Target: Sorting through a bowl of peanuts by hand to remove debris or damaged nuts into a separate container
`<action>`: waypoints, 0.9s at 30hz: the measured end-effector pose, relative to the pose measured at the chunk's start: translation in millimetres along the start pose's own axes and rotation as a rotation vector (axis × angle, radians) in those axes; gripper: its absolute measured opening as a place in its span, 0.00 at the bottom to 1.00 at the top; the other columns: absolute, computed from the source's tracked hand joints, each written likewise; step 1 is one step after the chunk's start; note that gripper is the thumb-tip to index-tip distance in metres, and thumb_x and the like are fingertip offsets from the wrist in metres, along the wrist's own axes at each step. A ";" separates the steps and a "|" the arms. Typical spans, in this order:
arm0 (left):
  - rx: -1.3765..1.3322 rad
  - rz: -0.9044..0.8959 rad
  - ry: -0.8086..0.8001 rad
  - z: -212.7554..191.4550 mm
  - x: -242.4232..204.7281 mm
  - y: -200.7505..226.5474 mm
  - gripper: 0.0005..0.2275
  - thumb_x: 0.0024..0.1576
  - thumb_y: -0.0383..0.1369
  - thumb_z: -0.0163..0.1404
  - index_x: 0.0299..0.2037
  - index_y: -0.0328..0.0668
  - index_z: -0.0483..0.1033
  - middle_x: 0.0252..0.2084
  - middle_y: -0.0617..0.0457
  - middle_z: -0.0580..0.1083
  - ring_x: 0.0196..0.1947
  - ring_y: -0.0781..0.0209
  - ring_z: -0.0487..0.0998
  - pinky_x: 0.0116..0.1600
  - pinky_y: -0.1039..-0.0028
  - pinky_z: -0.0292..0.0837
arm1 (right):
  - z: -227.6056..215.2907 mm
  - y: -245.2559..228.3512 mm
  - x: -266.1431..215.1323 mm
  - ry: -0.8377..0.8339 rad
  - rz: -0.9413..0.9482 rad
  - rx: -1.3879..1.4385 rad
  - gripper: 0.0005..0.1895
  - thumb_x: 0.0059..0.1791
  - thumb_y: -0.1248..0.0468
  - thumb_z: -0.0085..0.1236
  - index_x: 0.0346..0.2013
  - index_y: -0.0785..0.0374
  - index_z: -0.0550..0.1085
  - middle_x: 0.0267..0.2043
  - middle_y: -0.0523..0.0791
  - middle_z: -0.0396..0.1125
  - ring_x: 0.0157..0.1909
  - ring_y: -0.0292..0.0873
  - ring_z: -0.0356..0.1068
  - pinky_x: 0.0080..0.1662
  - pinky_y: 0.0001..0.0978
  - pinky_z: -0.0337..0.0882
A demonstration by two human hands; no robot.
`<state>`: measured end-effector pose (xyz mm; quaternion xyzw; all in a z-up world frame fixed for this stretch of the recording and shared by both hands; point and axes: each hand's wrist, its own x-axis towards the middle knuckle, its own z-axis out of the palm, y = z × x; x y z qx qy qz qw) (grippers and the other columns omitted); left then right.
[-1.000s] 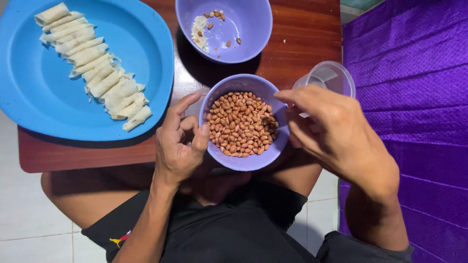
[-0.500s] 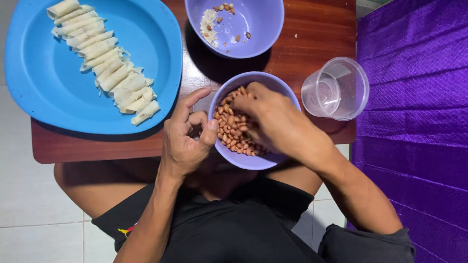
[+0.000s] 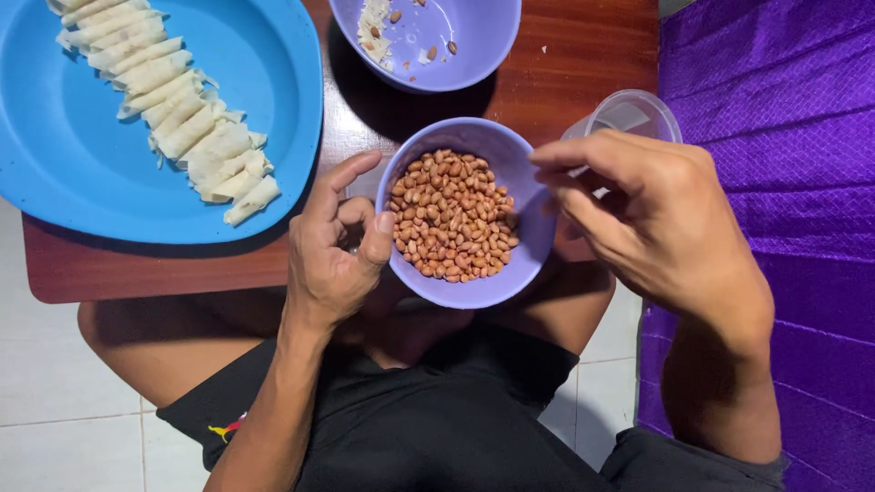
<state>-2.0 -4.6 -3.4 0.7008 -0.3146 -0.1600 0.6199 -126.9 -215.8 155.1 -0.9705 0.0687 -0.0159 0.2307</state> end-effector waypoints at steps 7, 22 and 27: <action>0.000 0.011 -0.009 -0.2 -1.4 0.2 0.23 0.63 0.43 0.46 0.64 0.35 0.66 0.20 0.62 0.59 0.22 0.71 0.61 0.35 0.78 0.63 | 8.6 -2.5 -12.6 0.009 0.046 -0.081 0.09 0.53 0.67 0.59 0.48 0.66 0.78 0.40 0.47 0.76 0.34 0.42 0.74 0.37 0.33 0.68; -0.021 0.002 -0.008 -3.8 1.4 -1.3 0.22 0.62 0.41 0.48 0.64 0.37 0.67 0.19 0.62 0.57 0.21 0.70 0.59 0.32 0.78 0.61 | 83.3 -16.2 31.5 -0.250 -0.123 -0.211 0.31 0.48 0.51 0.62 0.65 0.47 0.67 0.65 0.54 0.56 0.52 0.62 0.61 0.45 0.58 0.71; -0.043 -0.008 0.007 -2.8 1.0 -0.3 0.24 0.62 0.42 0.47 0.63 0.33 0.66 0.19 0.63 0.60 0.21 0.71 0.60 0.32 0.79 0.61 | 104.0 21.7 43.1 -0.211 -0.157 -0.115 0.15 0.41 0.70 0.56 0.43 0.62 0.72 0.41 0.51 0.61 0.40 0.56 0.66 0.37 0.51 0.65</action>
